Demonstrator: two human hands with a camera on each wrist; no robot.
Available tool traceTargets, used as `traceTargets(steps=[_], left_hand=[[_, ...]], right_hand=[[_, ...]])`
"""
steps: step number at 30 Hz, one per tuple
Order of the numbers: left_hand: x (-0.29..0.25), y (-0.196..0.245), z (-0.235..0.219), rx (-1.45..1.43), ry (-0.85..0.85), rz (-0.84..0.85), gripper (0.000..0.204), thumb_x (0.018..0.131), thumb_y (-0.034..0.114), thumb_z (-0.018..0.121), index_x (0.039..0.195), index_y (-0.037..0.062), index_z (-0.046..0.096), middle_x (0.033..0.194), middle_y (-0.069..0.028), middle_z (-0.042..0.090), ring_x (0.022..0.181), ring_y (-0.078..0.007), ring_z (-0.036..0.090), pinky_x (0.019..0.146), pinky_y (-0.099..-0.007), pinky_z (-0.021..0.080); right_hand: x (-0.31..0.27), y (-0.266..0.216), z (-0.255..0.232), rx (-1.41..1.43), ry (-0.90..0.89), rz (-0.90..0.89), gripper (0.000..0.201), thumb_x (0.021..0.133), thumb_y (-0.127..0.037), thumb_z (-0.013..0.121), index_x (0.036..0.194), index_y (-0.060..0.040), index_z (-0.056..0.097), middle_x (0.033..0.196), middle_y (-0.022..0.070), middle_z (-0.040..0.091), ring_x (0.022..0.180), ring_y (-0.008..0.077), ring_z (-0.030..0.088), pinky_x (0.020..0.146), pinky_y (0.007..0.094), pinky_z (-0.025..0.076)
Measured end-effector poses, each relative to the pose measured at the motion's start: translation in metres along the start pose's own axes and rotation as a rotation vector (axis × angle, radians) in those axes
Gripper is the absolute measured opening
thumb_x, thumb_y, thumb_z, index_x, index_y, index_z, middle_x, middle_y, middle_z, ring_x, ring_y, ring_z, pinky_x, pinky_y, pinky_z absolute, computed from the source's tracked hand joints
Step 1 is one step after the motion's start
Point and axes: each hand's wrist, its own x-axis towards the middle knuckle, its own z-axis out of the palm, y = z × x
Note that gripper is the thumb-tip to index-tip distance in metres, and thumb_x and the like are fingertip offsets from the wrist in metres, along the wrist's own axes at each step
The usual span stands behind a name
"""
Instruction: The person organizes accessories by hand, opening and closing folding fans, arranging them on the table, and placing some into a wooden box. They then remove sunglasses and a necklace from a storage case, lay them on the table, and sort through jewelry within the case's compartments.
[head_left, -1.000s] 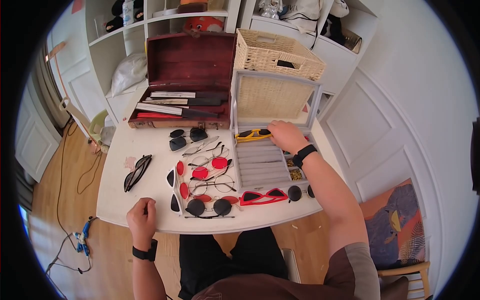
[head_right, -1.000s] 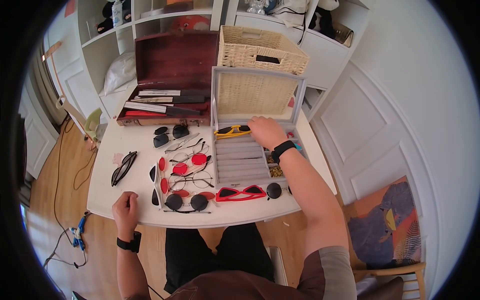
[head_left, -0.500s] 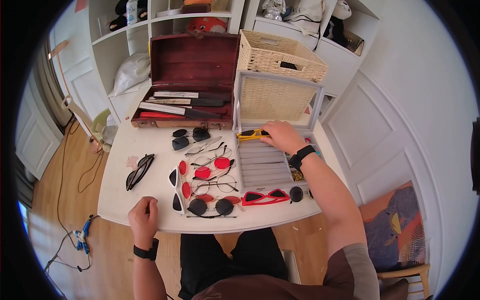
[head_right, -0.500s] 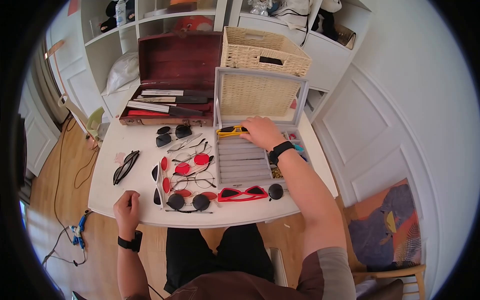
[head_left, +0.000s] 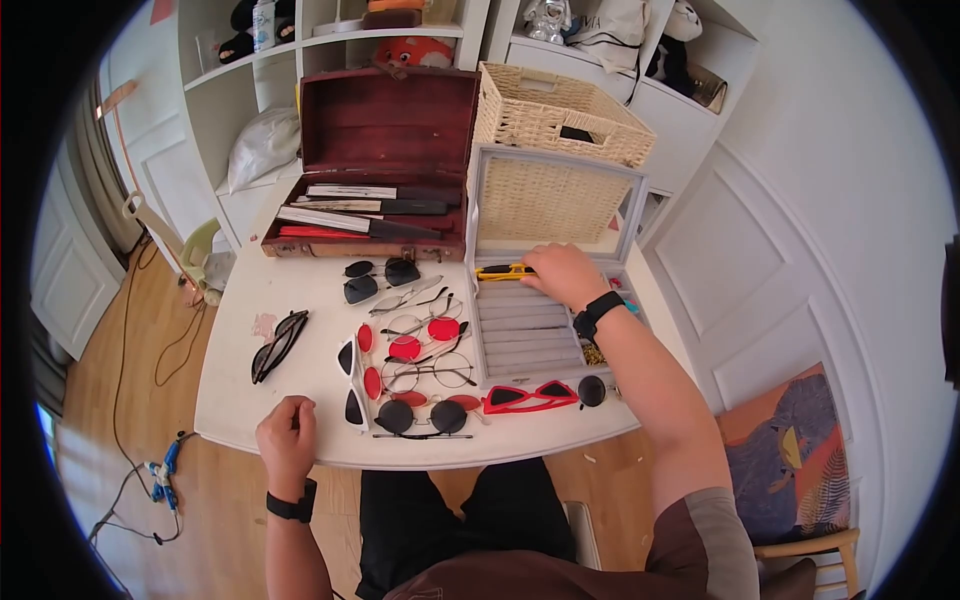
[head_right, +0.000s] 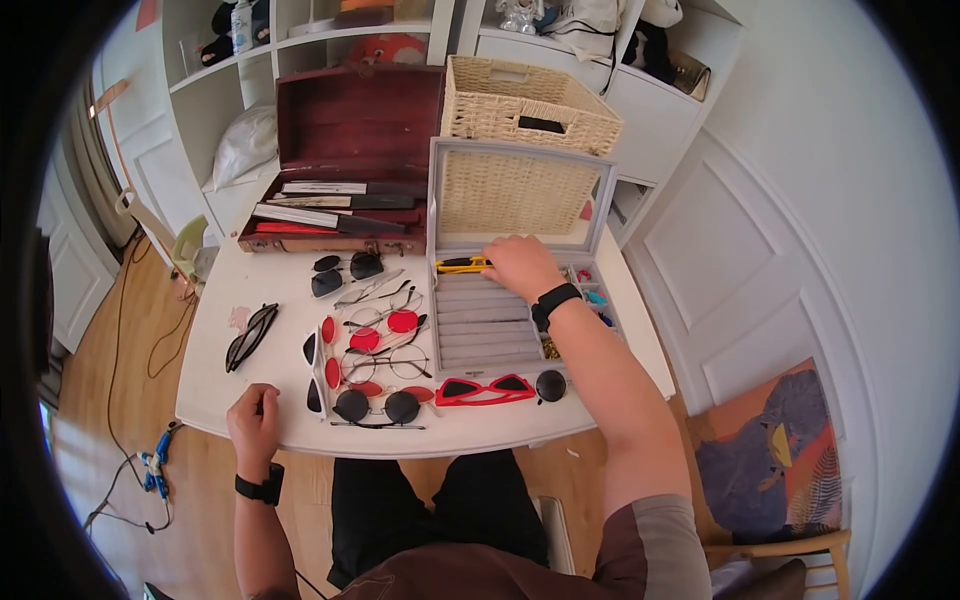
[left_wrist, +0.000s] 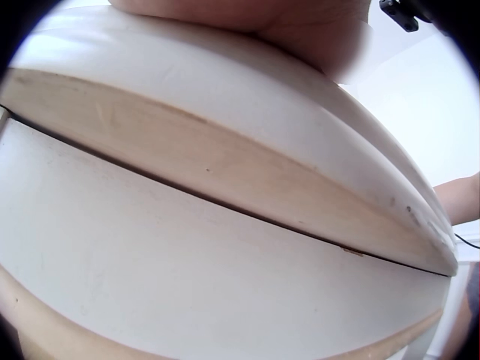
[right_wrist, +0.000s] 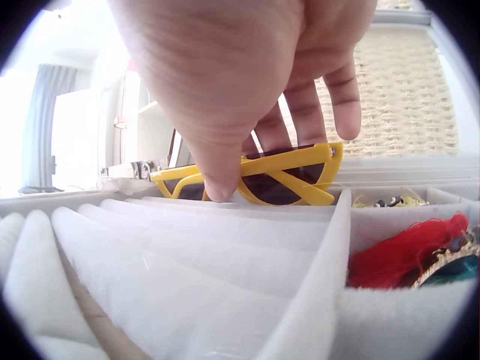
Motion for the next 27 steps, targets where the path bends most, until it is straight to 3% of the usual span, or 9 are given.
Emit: traceTargets(steps=[6, 11, 14, 27], left_hand=[[-0.001, -0.002, 0.002, 0.001, -0.001, -0.005, 0.012, 0.092, 0.010, 0.064, 0.085, 0.0017, 0.068, 0.067, -0.0124, 0.064, 0.055, -0.0241, 0.061, 0.055, -0.0331, 0.047], [0.000, 0.000, -0.002, 0.013, -0.025, -0.013, 0.012, 0.092, 0.010, 0.063, 0.085, 0.0015, 0.068, 0.067, -0.0123, 0.064, 0.055, -0.0240, 0.062, 0.055, -0.0332, 0.047], [-0.002, -0.001, 0.002, -0.009, 0.004, 0.007, 0.012, 0.092, 0.010, 0.063, 0.085, 0.0016, 0.068, 0.067, -0.0123, 0.064, 0.054, -0.0238, 0.061, 0.055, -0.0330, 0.047], [-0.001, -0.001, 0.001, -0.015, 0.002, 0.002, 0.012, 0.093, 0.010, 0.063, 0.085, 0.0011, 0.068, 0.066, -0.0121, 0.063, 0.052, -0.0224, 0.058, 0.053, -0.0329, 0.045]], right_hand=[[-0.006, -0.005, 0.000, -0.012, 0.026, 0.021, 0.027, 0.085, -0.035, 0.074, 0.097, -0.0113, 0.073, 0.093, 0.0059, 0.065, 0.094, 0.0272, 0.067, 0.077, 0.0418, 0.055], [-0.003, 0.008, 0.001, 0.093, -0.027, -0.045, 0.021, 0.083, -0.024, 0.074, 0.099, -0.0091, 0.073, 0.095, 0.0073, 0.064, 0.096, 0.0292, 0.066, 0.079, 0.0431, 0.055], [-0.006, 0.012, -0.005, 0.066, -0.056, 0.003, 0.020, 0.081, -0.018, 0.072, 0.098, -0.0082, 0.072, 0.096, 0.0085, 0.066, 0.096, 0.0298, 0.066, 0.080, 0.0439, 0.055], [-0.022, 0.027, -0.012, 0.026, -0.085, 0.035, 0.016, 0.084, -0.020, 0.071, 0.093, -0.0070, 0.070, 0.091, 0.0105, 0.069, 0.091, 0.0314, 0.068, 0.079, 0.0440, 0.055]])
